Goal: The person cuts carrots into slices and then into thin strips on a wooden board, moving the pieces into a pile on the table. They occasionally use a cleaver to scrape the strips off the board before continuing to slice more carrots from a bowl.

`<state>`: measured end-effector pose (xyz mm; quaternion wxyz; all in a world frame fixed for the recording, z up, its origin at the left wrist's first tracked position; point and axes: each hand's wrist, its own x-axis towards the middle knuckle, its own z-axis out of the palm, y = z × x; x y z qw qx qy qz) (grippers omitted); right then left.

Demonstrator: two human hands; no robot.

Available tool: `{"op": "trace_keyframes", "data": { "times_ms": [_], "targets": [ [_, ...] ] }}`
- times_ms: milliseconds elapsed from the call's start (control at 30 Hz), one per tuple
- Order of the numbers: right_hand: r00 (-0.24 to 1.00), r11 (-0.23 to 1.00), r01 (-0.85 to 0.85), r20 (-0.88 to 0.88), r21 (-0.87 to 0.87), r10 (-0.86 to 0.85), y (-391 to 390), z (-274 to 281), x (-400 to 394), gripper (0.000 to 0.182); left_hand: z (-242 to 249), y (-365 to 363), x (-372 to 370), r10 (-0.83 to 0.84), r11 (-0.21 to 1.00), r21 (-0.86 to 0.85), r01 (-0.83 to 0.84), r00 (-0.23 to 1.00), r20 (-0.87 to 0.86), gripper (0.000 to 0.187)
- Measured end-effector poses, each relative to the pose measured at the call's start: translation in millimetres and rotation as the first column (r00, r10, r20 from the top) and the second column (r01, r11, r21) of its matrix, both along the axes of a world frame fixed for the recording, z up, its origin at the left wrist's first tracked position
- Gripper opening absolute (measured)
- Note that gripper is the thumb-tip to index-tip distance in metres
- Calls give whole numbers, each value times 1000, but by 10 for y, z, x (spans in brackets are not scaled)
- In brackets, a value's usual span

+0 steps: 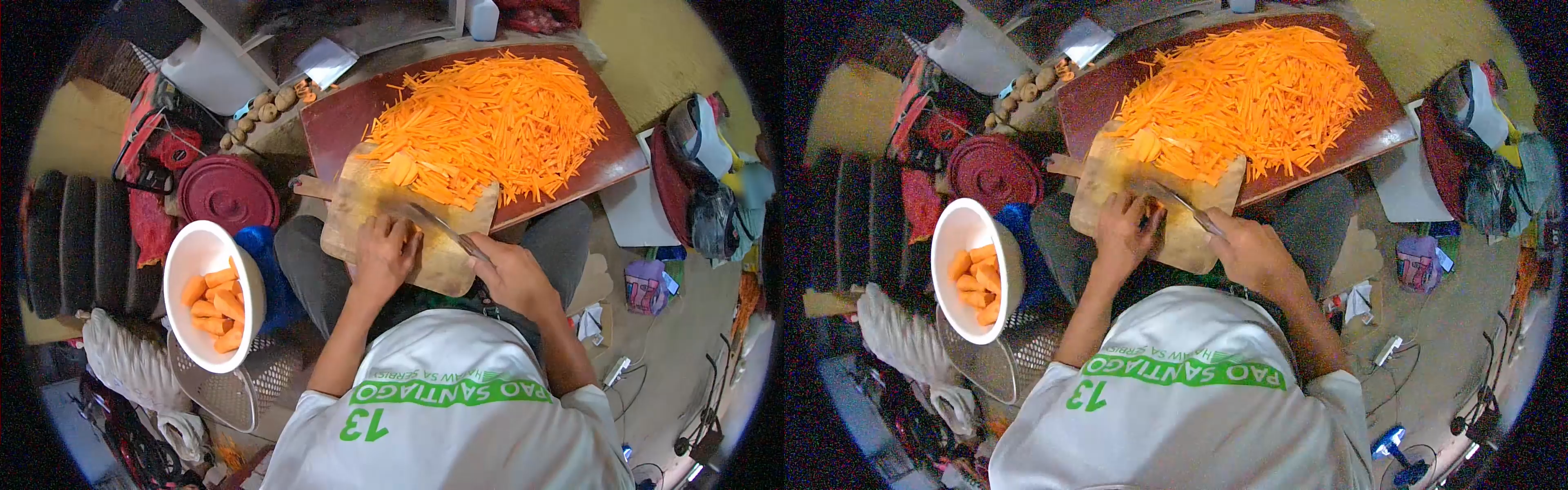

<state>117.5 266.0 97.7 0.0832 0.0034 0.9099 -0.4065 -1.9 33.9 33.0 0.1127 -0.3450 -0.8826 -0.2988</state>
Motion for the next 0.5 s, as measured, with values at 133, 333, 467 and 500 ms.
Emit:
{"op": "trace_keyframes", "data": {
  "times_ms": [133, 333, 467, 500],
  "targets": [
    [1000, 999, -25, -11, -23, 25, -108, 62, 25, 36, -66, -61, 74, -34, 999, -33, 36, 998, 48, 29],
    [998, 997, -62, 0, 46, 62, -250, 121, 69, 38, -126, -138, 97, -53, 996, -75, 58, 996, 69, 37],
    [979, 992, -85, 191, 94, 66, -283, 330, 53, 37, -201, -126, 80, -85, 996, 21, 85, 996, 28, 45],
    [969, 990, -102, 233, 95, 78, -283, 339, 30, 36, -217, -127, 72, -91, 995, 37, 90, 996, 27, 45]
  ]
}}
